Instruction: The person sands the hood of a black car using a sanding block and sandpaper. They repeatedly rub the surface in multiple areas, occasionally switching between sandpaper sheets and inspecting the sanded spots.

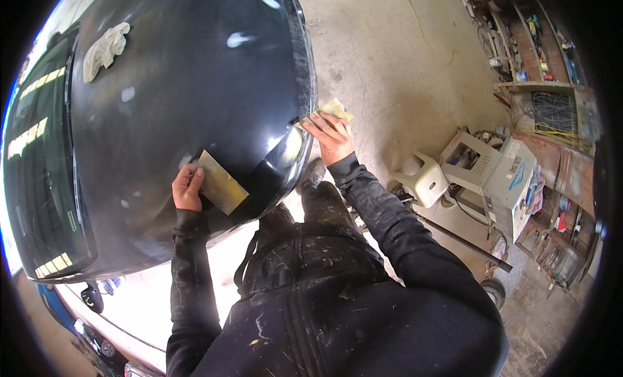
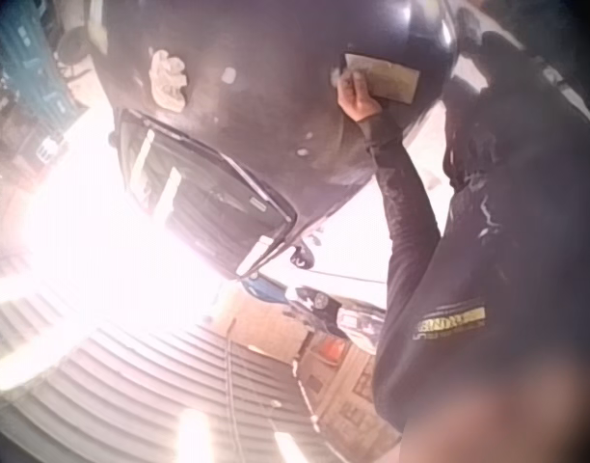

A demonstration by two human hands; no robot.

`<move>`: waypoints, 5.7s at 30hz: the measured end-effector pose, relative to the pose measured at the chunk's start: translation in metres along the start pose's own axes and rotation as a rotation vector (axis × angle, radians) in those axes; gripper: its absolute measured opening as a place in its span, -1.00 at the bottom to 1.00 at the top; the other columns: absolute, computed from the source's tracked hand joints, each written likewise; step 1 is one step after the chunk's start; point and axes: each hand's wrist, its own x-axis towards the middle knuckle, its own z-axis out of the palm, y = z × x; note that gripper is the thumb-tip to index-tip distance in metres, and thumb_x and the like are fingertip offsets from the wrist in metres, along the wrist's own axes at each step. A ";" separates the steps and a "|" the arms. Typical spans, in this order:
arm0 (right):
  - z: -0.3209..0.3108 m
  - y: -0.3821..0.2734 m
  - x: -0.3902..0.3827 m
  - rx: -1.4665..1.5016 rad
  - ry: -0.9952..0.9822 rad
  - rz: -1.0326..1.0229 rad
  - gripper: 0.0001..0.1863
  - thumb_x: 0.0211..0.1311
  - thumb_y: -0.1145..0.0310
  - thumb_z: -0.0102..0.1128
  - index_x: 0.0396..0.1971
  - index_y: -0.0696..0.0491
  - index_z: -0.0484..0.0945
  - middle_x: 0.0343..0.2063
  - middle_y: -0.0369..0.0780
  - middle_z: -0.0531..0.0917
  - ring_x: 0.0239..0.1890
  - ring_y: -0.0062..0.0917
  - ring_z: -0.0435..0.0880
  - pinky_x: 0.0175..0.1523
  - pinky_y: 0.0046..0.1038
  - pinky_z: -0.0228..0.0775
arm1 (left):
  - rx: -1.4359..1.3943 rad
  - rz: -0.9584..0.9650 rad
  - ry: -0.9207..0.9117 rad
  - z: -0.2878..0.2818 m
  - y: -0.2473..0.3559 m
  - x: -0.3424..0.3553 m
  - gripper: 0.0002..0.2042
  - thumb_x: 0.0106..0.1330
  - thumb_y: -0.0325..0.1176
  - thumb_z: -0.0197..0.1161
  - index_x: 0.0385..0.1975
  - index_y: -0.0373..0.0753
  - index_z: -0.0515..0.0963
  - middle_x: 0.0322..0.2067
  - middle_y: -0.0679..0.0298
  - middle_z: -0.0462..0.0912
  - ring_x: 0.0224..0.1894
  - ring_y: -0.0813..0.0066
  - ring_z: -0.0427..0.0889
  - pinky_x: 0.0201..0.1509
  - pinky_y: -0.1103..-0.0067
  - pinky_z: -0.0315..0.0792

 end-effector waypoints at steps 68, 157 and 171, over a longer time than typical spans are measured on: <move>0.030 -0.068 0.007 -0.260 -0.091 0.253 -0.45 0.15 0.47 0.27 0.21 0.03 0.68 0.06 -0.25 0.66 0.14 -0.27 0.63 0.25 -0.16 0.43 | 0.017 0.020 -0.022 -0.003 -0.006 0.001 -0.84 0.56 -0.29 0.31 -0.20 -0.24 0.65 -0.42 0.61 0.53 -0.39 0.82 0.33 -0.31 0.71 0.13; -0.271 -0.440 -0.135 1.400 0.216 0.534 -0.89 0.54 0.48 0.35 -0.13 0.18 0.59 -0.37 -0.38 0.71 -0.35 -0.82 0.54 -0.19 -0.65 0.39 | -0.461 0.681 0.749 0.014 0.165 -0.454 -0.73 0.68 -0.21 0.18 0.10 -0.28 0.41 -0.17 0.33 0.70 -0.35 0.82 0.47 -0.31 0.82 0.25; -0.225 -0.555 -0.144 1.411 0.191 0.412 -0.87 0.52 0.47 0.39 -0.14 0.17 0.59 -0.36 -0.38 0.71 -0.33 -0.82 0.53 -0.15 -0.67 0.36 | -0.373 0.838 0.816 -0.085 0.132 -0.507 -0.68 0.66 -0.20 0.23 0.09 -0.32 0.36 -0.05 0.11 0.76 -0.13 0.57 0.69 -0.02 0.66 0.52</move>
